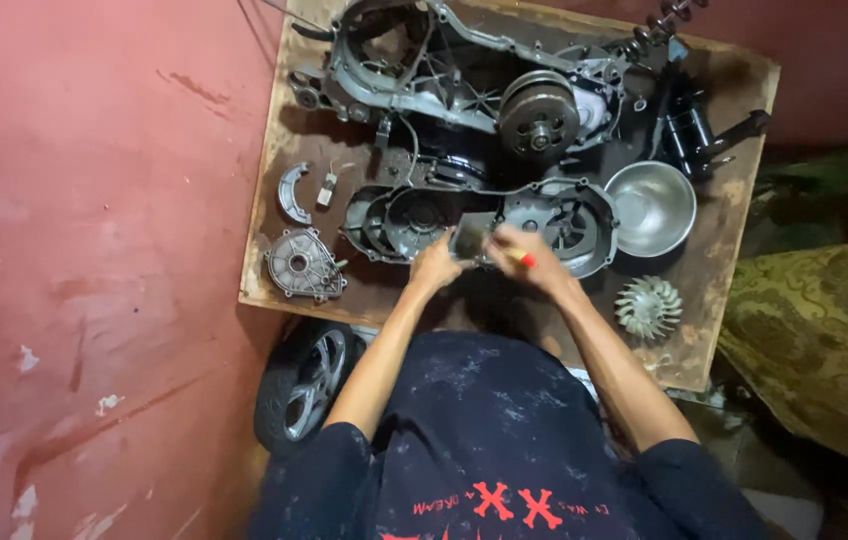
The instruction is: Cleaning various disassembled motorcycle engine and transmission components using a brush and cleaning fluid.
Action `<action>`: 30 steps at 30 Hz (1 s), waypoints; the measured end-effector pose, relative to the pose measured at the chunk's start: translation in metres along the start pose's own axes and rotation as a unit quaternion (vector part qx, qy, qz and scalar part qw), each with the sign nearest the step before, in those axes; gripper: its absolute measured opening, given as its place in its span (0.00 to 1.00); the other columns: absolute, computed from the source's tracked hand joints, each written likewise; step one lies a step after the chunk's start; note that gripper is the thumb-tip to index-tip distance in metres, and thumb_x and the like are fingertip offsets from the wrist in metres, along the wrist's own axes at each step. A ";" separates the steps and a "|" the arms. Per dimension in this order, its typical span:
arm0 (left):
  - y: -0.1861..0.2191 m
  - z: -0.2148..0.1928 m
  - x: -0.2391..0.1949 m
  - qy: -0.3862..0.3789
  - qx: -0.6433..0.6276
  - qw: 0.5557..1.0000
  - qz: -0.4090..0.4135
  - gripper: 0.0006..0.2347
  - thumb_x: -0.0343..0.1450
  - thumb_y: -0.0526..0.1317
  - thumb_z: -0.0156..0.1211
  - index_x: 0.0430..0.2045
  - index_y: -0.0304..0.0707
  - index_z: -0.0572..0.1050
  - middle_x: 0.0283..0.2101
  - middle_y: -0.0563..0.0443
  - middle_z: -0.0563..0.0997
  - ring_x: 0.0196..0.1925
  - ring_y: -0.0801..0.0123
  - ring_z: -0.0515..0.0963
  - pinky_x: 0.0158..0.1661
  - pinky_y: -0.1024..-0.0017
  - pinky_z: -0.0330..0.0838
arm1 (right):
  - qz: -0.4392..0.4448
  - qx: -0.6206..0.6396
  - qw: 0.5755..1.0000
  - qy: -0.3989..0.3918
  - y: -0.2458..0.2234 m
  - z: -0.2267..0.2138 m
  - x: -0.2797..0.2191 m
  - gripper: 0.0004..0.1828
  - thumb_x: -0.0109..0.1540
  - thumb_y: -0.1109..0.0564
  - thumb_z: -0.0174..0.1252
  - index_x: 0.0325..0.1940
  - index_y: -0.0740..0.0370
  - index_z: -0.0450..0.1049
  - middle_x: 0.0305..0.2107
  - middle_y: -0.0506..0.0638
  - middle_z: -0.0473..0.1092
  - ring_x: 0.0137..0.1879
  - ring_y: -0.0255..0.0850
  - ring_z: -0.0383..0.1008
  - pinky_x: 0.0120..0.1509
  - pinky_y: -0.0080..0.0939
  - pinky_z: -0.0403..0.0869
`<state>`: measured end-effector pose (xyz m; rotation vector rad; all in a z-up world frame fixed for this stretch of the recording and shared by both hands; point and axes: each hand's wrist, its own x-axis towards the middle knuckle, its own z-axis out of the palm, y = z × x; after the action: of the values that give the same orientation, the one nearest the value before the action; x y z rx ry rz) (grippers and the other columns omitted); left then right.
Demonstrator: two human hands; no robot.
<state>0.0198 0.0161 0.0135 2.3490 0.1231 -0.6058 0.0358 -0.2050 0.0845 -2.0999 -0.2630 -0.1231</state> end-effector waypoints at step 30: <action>-0.027 0.018 0.020 -0.089 -0.014 0.996 0.006 0.48 0.56 0.55 0.79 0.71 0.44 0.58 0.53 0.31 0.79 0.55 0.46 0.81 0.53 0.56 0.75 | -0.040 0.012 0.996 -0.083 -0.011 0.002 -0.028 0.04 0.66 0.62 0.60 0.40 0.64 0.71 0.30 0.57 0.71 0.36 0.41 0.71 0.40 0.43 0.71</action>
<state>0.0235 0.0228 -0.0238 2.2555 0.0359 -0.7993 0.0063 -0.2018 0.0876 -2.0784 -0.4468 0.0059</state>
